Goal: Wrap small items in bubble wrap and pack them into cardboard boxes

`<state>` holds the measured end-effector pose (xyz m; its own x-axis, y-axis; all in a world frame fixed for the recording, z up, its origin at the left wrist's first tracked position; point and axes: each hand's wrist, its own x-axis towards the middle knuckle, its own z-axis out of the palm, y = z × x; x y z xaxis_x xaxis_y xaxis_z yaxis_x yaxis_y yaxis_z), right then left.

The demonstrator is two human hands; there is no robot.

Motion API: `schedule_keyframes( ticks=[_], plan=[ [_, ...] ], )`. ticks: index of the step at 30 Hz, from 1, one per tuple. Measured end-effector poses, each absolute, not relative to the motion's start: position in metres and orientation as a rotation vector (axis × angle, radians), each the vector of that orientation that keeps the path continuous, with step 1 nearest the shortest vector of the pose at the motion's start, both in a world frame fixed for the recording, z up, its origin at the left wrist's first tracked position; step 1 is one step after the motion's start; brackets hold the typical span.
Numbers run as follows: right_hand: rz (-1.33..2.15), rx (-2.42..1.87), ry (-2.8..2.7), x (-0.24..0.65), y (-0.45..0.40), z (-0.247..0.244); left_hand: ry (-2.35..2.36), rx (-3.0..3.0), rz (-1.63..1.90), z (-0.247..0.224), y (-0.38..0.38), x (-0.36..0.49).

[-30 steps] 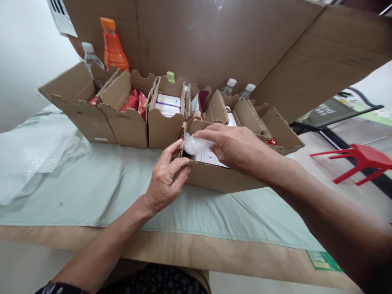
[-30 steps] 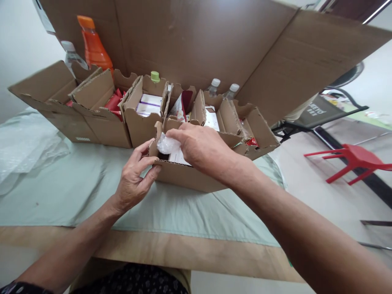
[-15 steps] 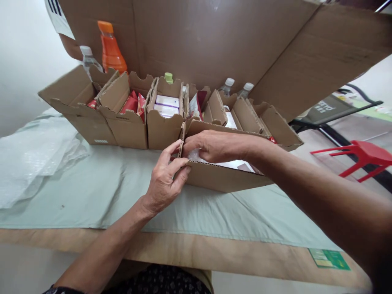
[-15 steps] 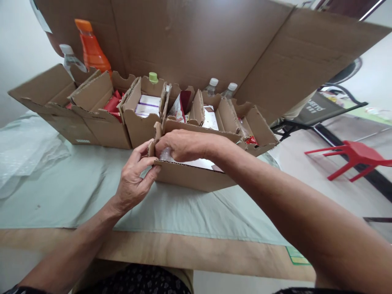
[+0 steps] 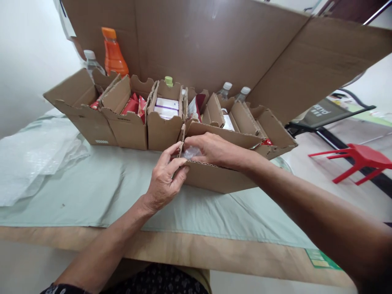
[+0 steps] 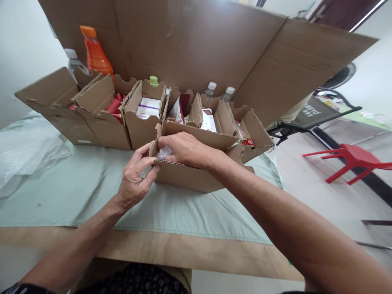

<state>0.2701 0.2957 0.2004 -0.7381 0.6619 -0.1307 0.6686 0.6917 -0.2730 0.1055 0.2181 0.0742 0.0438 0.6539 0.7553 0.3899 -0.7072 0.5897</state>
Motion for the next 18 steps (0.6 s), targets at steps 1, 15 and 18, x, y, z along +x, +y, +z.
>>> schedule_keyframes(
  ticks=[1,15,18],
  plan=[
    [-0.467,1.124,2.857,0.268,0.298,0.198,1.069,2.093,1.721,0.074,0.218,0.105],
    [-0.651,0.986,2.633,0.265,0.310,0.189,1.078,2.105,1.737,0.073,0.218,0.105],
    [-0.671,0.920,2.661,0.268,0.310,0.193,1.076,2.116,1.747,0.072,0.218,0.105]
  ],
)
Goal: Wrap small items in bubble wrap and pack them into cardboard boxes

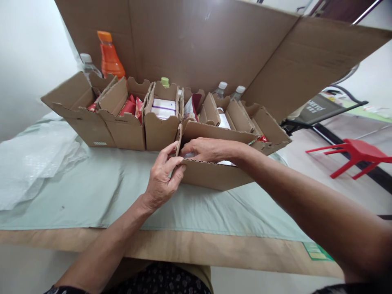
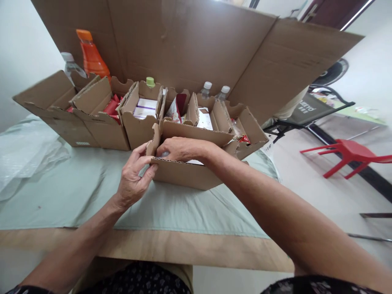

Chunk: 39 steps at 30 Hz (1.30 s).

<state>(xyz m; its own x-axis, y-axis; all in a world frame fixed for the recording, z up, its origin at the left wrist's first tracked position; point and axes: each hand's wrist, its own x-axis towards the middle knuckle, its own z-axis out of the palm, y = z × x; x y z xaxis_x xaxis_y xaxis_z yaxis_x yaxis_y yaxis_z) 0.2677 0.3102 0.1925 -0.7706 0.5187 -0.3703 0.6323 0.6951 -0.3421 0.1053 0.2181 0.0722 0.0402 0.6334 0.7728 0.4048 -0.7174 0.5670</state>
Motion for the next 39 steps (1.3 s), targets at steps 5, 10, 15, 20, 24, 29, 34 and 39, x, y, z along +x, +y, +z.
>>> schedule_keyframes(
  ticks=[5,10,15,20,24,29,34,39],
  plan=[
    [-0.640,1.244,3.061,0.303,0.275,0.218,1.066,2.169,1.789,0.063,0.216,0.103],
    [-0.260,2.333,3.475,0.369,0.198,0.199,1.064,2.079,1.838,0.052,0.211,0.102],
    [-0.379,3.526,2.830,0.419,0.160,0.103,1.131,1.780,1.621,0.044,0.208,0.112],
    [-1.167,3.111,2.737,0.413,0.175,0.050,1.109,1.613,1.400,0.041,0.205,0.124],
    [-1.358,2.908,2.835,0.389,0.187,0.053,1.094,1.545,1.395,0.041,0.201,0.129],
    [-1.227,2.919,2.897,0.374,0.165,0.055,1.144,1.521,1.445,0.033,0.178,0.131],
    [-1.210,2.935,2.886,0.360,0.122,0.053,1.238,1.505,1.421,0.028,0.132,0.118],
    [-1.286,2.735,3.071,0.343,0.125,0.087,1.230,1.474,1.533,0.060,0.123,0.099]
  ],
)
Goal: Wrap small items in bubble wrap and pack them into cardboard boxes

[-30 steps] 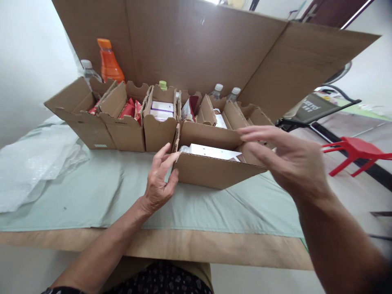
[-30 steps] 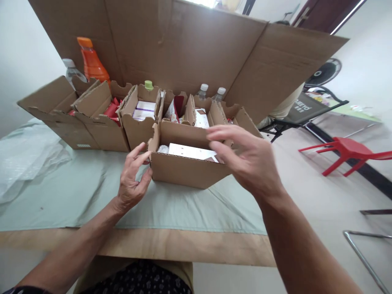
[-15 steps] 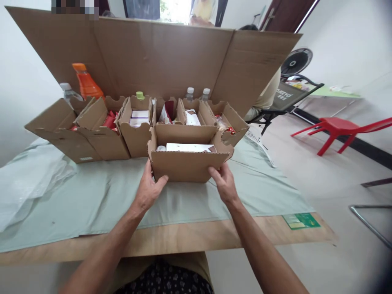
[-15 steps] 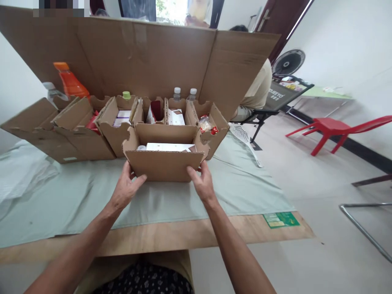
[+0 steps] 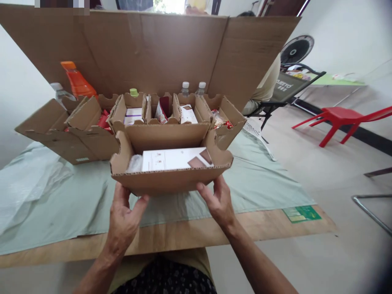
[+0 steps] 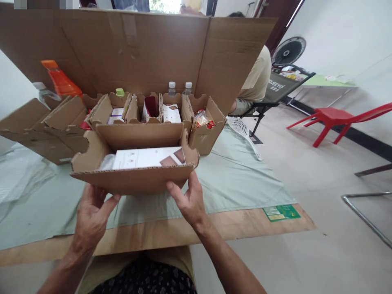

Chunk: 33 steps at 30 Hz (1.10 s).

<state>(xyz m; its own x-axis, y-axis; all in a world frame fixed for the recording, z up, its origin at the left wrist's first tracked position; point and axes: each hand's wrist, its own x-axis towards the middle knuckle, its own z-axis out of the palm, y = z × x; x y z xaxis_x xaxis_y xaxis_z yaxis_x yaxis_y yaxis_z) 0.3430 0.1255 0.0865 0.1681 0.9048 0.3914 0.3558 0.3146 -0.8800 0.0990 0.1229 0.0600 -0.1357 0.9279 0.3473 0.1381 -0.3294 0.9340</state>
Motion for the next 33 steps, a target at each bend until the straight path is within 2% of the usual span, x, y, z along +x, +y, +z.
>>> schedule_keyframes(
  ticks=[4,7,12,17,23,33],
  plan=[
    [0.438,-1.130,-1.437,0.342,0.142,0.122,1.047,1.541,1.743,0.095,0.138,0.103],
    [0.382,-1.090,-1.427,0.344,0.140,0.126,1.015,1.546,1.760,0.098,0.140,0.108],
    [0.457,-1.126,-1.449,0.331,0.125,0.101,1.146,1.400,1.632,0.073,0.127,0.092],
    [0.587,-1.081,-1.440,0.319,0.128,0.082,1.268,1.339,1.676,0.070,0.121,0.078],
    [0.453,-1.154,-1.360,0.337,0.124,0.074,1.183,1.450,1.534,0.072,0.120,0.095],
    [0.434,-1.190,-1.194,0.379,0.133,0.039,1.272,1.449,1.282,0.031,0.083,0.129]
  ],
)
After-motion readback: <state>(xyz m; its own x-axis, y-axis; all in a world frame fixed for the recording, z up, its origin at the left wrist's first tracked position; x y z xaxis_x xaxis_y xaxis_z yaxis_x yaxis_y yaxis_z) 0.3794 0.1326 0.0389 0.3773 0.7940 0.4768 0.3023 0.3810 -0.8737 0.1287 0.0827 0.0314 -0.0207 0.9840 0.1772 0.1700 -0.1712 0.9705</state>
